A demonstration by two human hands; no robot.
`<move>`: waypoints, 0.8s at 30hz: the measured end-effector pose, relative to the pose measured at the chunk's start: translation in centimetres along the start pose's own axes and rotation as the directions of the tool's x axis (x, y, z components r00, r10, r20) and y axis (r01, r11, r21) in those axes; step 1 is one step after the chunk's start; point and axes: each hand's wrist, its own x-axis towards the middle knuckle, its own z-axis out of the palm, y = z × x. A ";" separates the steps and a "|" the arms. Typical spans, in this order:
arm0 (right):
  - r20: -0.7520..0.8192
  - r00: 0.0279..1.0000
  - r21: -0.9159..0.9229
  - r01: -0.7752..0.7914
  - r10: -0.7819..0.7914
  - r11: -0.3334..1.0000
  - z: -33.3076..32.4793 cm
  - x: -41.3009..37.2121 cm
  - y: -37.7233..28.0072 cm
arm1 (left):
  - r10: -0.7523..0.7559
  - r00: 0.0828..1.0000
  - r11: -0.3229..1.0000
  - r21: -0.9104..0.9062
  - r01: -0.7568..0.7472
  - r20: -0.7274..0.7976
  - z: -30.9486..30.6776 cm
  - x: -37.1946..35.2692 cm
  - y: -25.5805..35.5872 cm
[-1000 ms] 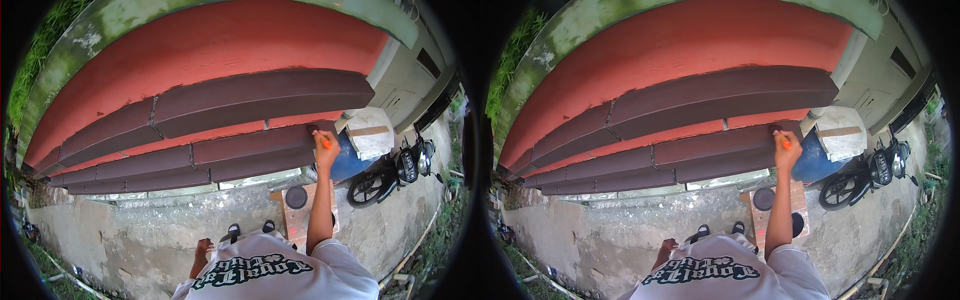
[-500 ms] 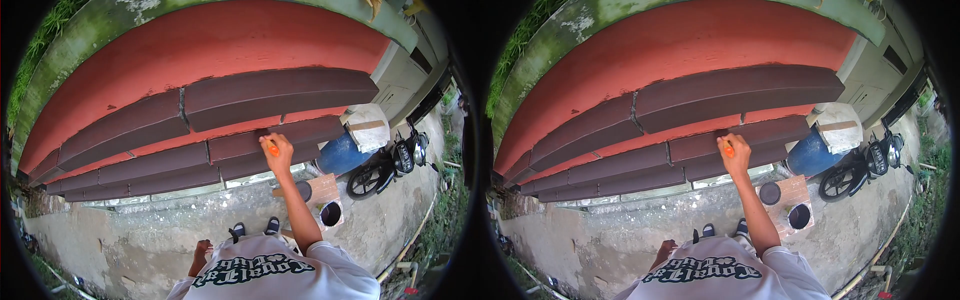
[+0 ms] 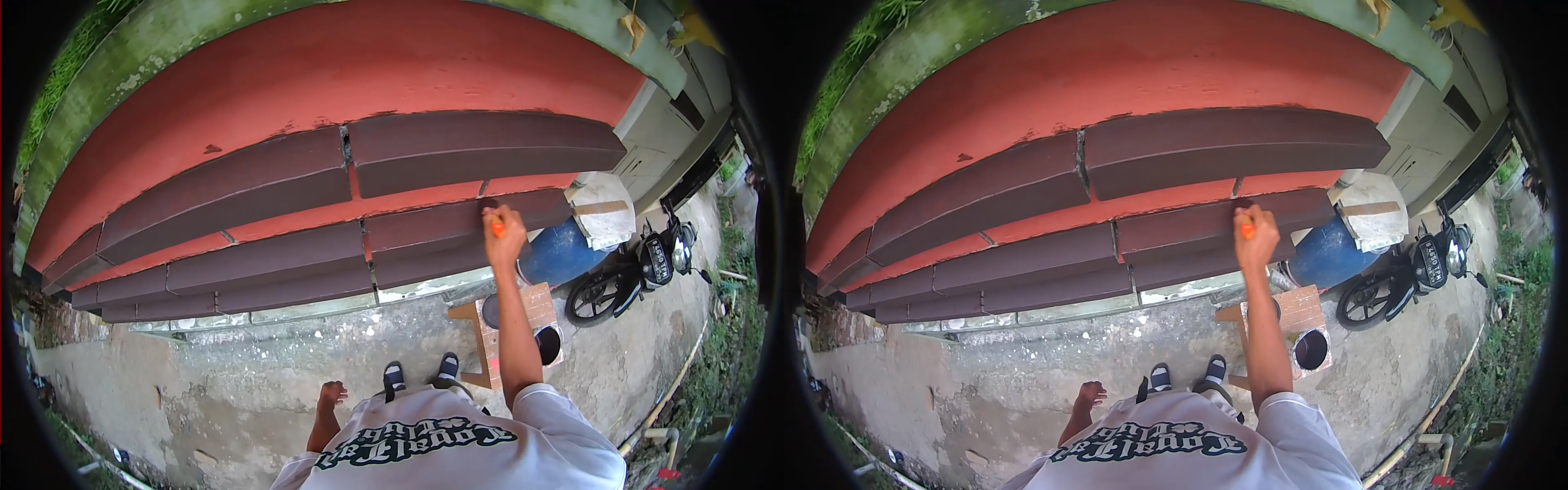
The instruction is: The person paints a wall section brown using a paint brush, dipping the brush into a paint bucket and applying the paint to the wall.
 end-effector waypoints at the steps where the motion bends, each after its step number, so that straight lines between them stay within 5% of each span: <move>1: 0.020 1.000 0.012 0.004 -0.005 1.000 0.8 -0.7 -1.8 | -0.008 1.000 1.000 0.003 0.008 -0.003 -0.1 -0.4 -0.4; 4: 0.084 0.996 0.078 0.014 -0.021 0.997 3.0 -2.8 -6.0 | -0.049 0.998 0.997 -0.057 0.051 0.039 -0.3 -1.1 -2.6; 8: 0.226 0.973 0.362 -0.047 -0.039 0.931 5.3 -5.4 -10.6 | 0.209 0.958 0.967 0.105 -0.233 0.197 -1.0 0.7 -7.0; 9: 0.215 0.976 0.455 -0.084 -0.018 0.886 6.1 -5.9 -11.1 | 0.153 0.976 0.978 0.120 -0.172 0.154 -0.4 -0.7 -5.6; 11: 0.216 0.976 0.450 -0.079 -0.023 0.889 5.9 -5.6 -10.4 | 0.106 0.987 0.984 0.132 -0.122 0.121 0.2 0.0 -5.2; 13: 0.197 0.978 0.440 -0.028 -0.066 0.898 5.1 -4.8 -8.1 | 0.260 0.948 0.962 0.031 -0.270 0.185 -0.3 0.1 -6.0; 16: 0.072 0.996 0.334 -0.070 0.048 0.940 3.7 -3.1 -3.3 | -0.046 0.999 0.998 -0.051 0.047 0.027 0.5 0.2 -3.4; 20: -0.019 0.997 0.083 -0.079 0.081 0.993 2.2 -2.4 -5.0 | 0.001 1.000 0.992 -0.124 -0.005 -0.031 -0.5 -0.1 -3.3; 24: 0.120 0.991 0.158 0.032 -0.051 0.987 4.6 -4.7 -10.3 | -0.057 0.997 0.987 -0.153 0.049 -0.047 -0.7 -0.8 -5.0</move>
